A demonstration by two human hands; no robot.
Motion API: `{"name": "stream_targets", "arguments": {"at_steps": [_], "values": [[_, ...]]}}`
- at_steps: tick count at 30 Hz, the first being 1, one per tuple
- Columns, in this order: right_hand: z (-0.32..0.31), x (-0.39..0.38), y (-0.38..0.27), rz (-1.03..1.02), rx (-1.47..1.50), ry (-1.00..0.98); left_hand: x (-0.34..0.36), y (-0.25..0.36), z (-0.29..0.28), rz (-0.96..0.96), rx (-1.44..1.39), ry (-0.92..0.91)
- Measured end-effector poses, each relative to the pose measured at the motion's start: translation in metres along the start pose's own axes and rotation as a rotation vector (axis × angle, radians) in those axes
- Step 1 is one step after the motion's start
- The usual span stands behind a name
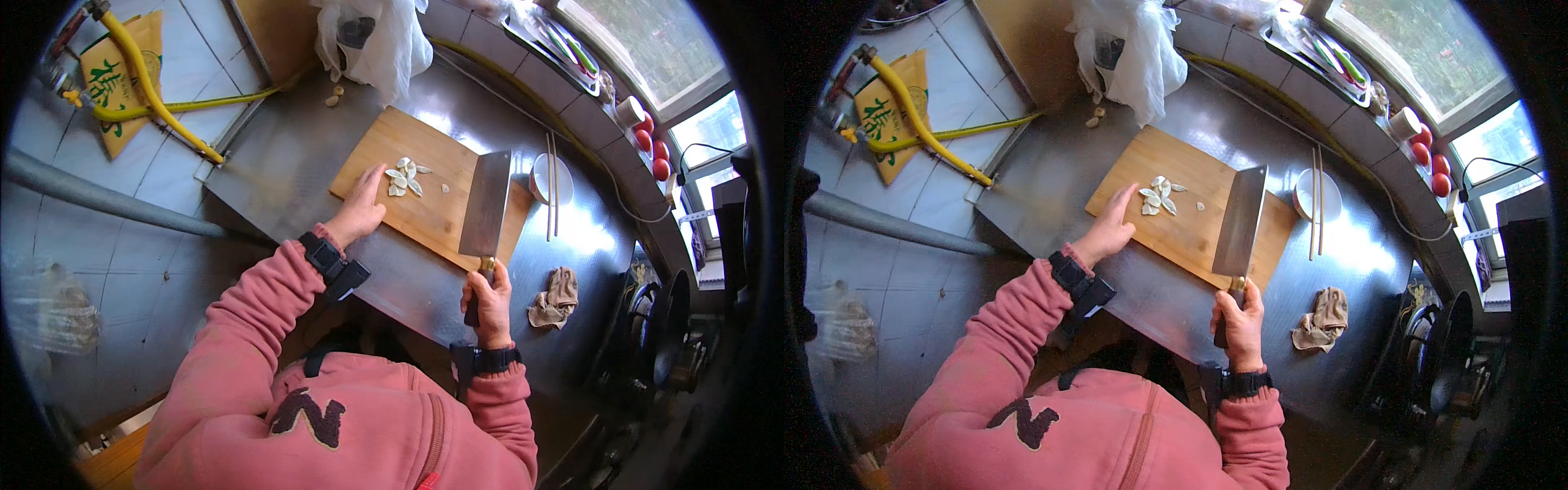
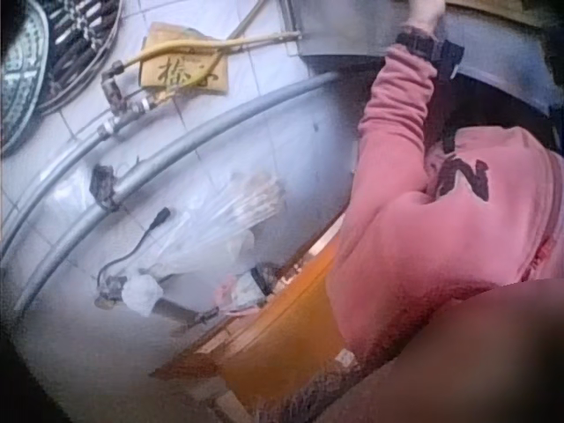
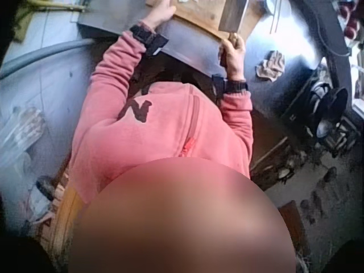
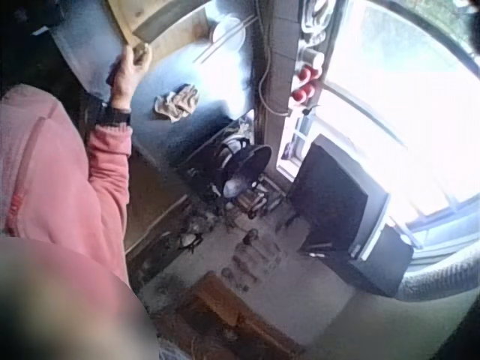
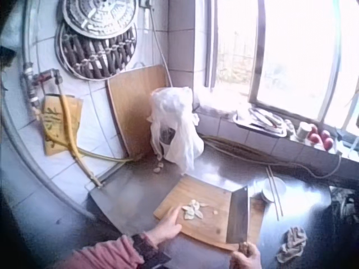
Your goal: The person stir-fries chopped garlic in a wok, then adds shredded vegetables from a bowl and continues to stir-fry. The task includes chopping garlic, transferring it to the wok, stirring, adding shredded vegetables, and mixing them in the wok.
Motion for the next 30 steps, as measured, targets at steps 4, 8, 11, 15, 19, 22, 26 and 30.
{"name": "stream_targets", "arguments": {"at_steps": [4,8,11,15,19,22,26,30], "values": [[-0.009,-0.019,0.013,0.118,0.172,0.038,0.022,0.0,0.007,0.078,0.076,-0.004],[-0.003,-0.025,0.03,0.18,0.233,0.042,0.038,0.004,0.018,0.144,0.167,-0.017],[0.014,-0.022,0.04,0.226,0.245,0.002,0.047,0.011,0.025,0.2,0.203,-0.015],[0.045,-0.014,0.049,0.259,0.259,-0.086,0.048,0.016,0.033,0.242,0.228,-0.016],[0.072,-0.014,0.062,0.316,0.321,-0.101,0.042,0.016,0.032,0.246,0.136,0.049],[0.094,-0.013,0.073,0.341,0.355,-0.112,0.035,0.015,0.027,0.237,0.002,0.149],[0.121,-0.015,0.082,0.38,0.433,-0.207,0.031,0.001,0.016,0.15,-0.247,0.239],[0.116,-0.024,0.072,0.344,0.474,-0.153,0.023,-0.002,0.02,0.156,-0.42,0.178]]}}
Point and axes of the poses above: each hand's wrist, its own x-axis towards the middle knuckle, its own z-axis out of the palm, y = z × x, the point moved 7 cm from there along x, towards the middle knuckle, and after that the axes turned 12 degrees about -z, right-handed, at the moved point
